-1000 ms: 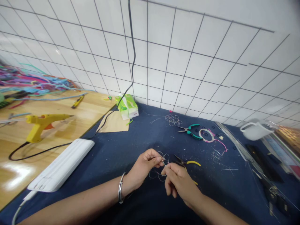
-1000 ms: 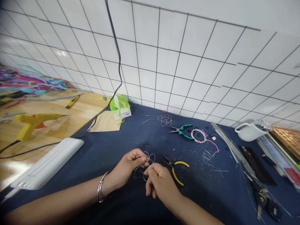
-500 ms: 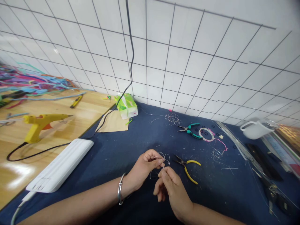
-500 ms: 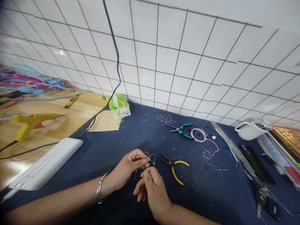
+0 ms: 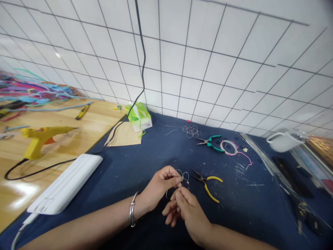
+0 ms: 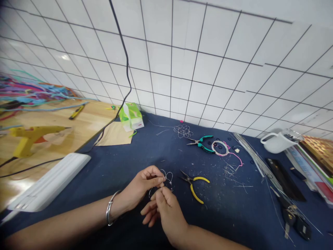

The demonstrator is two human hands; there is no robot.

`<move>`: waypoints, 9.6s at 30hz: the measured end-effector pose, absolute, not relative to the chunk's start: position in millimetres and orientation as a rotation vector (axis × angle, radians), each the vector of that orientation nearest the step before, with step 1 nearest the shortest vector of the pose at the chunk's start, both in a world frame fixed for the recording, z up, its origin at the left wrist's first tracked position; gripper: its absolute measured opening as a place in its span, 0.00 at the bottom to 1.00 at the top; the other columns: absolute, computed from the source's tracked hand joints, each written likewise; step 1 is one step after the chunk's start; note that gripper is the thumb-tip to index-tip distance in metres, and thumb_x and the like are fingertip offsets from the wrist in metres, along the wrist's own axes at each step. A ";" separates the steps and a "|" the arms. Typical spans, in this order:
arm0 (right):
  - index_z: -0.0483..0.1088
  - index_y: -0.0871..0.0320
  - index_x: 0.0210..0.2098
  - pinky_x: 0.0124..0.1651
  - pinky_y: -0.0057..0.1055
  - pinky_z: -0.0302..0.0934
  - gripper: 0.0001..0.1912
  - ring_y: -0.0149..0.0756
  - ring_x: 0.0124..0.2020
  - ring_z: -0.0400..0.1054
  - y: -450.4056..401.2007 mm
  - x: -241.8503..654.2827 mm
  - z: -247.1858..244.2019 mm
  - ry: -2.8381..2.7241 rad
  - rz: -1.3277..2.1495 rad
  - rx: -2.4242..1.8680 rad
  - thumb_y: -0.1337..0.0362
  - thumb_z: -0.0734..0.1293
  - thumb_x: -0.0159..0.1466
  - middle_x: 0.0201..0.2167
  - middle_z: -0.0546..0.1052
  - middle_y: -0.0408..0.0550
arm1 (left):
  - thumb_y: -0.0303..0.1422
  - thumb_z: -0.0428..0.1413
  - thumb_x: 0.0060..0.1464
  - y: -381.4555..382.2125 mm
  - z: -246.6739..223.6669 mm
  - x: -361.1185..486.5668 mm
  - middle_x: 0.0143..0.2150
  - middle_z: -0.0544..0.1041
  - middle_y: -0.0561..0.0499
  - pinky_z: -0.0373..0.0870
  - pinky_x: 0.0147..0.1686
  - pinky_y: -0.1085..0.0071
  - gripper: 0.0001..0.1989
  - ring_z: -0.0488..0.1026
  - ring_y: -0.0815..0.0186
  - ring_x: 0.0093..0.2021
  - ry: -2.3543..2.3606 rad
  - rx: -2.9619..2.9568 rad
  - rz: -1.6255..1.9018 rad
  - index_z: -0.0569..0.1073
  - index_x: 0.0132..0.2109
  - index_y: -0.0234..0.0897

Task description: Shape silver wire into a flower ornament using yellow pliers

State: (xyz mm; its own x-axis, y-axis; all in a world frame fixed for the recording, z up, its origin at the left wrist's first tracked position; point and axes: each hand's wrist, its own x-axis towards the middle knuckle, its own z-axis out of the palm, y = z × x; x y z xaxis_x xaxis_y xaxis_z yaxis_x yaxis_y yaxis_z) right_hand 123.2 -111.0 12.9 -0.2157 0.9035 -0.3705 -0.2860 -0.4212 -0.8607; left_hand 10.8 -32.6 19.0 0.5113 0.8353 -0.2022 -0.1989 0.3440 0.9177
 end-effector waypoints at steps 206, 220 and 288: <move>0.61 0.56 0.37 0.22 0.23 0.51 0.11 0.26 0.16 0.54 -114.4 147.6 32.1 -1.462 1.174 -1.550 0.59 0.52 0.66 0.14 0.57 0.34 | 0.30 0.48 0.54 -28.6 18.0 2.3 0.28 0.69 0.51 0.57 0.28 0.74 0.08 0.62 0.70 0.27 0.677 0.989 0.699 0.71 0.37 0.34; 0.60 0.55 0.44 0.33 0.27 0.58 0.11 0.31 0.29 0.69 -115.3 160.0 37.6 -2.025 0.443 -1.433 0.69 0.53 0.64 0.32 0.74 0.44 | 0.30 0.48 0.59 -34.0 22.1 0.3 0.40 0.71 0.45 0.62 0.42 0.64 0.07 0.68 0.65 0.37 0.292 0.988 0.839 0.67 0.42 0.33; 0.62 0.56 0.42 0.26 0.24 0.55 0.12 0.28 0.19 0.59 -114.9 156.5 31.1 -1.791 0.840 -1.555 0.62 0.51 0.66 0.18 0.62 0.37 | 0.34 0.54 0.54 -27.9 20.1 -1.0 0.33 0.71 0.50 0.61 0.34 0.71 0.08 0.66 0.70 0.30 0.478 1.030 0.808 0.69 0.37 0.32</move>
